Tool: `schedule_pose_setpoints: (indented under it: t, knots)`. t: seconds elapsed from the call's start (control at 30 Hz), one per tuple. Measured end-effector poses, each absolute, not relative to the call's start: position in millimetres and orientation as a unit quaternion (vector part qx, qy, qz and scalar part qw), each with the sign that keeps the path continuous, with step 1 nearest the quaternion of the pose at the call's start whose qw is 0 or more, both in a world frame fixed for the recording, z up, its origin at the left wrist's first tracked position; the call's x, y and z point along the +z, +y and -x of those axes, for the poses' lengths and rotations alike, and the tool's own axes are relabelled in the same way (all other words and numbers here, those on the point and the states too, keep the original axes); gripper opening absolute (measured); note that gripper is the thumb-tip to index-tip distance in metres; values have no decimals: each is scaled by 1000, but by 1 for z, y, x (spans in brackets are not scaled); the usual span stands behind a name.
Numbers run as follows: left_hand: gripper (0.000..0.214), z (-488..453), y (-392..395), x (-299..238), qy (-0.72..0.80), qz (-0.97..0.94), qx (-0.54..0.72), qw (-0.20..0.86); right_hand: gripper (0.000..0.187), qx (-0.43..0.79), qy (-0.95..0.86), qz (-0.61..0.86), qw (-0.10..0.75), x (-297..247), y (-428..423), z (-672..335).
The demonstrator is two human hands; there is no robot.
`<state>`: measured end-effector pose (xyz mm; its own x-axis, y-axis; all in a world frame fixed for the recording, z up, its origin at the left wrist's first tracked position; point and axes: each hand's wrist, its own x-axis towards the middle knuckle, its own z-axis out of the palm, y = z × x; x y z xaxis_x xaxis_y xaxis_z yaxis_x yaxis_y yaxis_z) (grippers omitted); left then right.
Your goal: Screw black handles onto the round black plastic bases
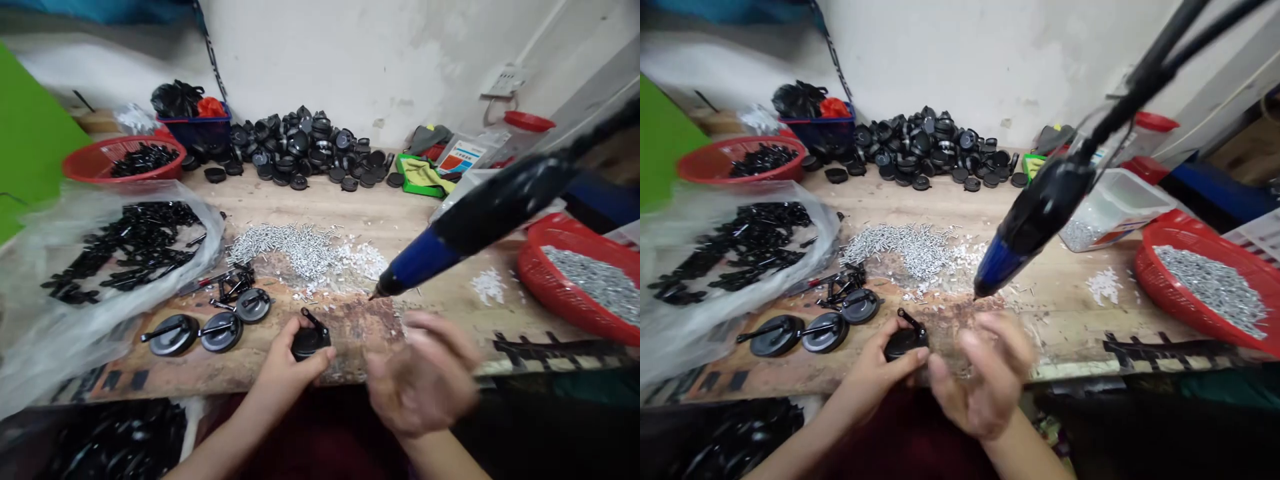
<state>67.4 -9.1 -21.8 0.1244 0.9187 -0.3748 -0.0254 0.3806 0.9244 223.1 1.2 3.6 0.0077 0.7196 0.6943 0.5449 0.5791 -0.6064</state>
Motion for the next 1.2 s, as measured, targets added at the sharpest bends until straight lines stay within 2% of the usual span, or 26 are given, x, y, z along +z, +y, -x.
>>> schedule_pose_setpoints:
  t: [0.07,0.17,0.3,0.37,0.47,0.5,0.53,0.6,0.67,0.73,0.83,1.03,1.2]
  knots:
    - [30,-67,-11,-24,559,-484,387,551,49,118,-751,434,484,-8,-3,-215]
    - [21,-65,-16,-24,557,-579,394,446,19,233,-771,435,403,-14,0,-202]
    - [16,-57,-26,-20,551,-629,383,391,13,284,-765,424,392,-14,5,-188]
    - [25,-44,-32,-18,540,-644,376,390,13,279,-771,418,390,-11,7,-182]
    - [59,-7,-41,-13,548,-689,332,338,12,298,-783,431,335,-5,15,-177]
    - [69,9,-43,-11,572,-704,319,275,11,311,-787,436,306,-2,19,-175]
    - [69,27,-45,-11,601,-708,317,190,10,323,-792,438,275,1,23,-173]
    - [56,64,-43,-13,656,-695,295,30,14,346,-805,427,224,6,33,-166]
    - [48,94,-37,-20,685,-680,256,-56,28,354,-821,407,190,8,42,-155]
    - [49,113,-30,-32,686,-694,206,-70,41,348,-836,390,170,6,51,-140]
    - [53,123,-20,-48,648,-742,158,-66,47,335,-850,382,141,2,64,-118]
    - [45,132,-11,-48,533,-839,83,-74,31,356,-848,382,95,-4,80,-101]
    - [34,132,1,-31,450,-892,31,-19,26,374,-832,399,94,-10,85,-102]
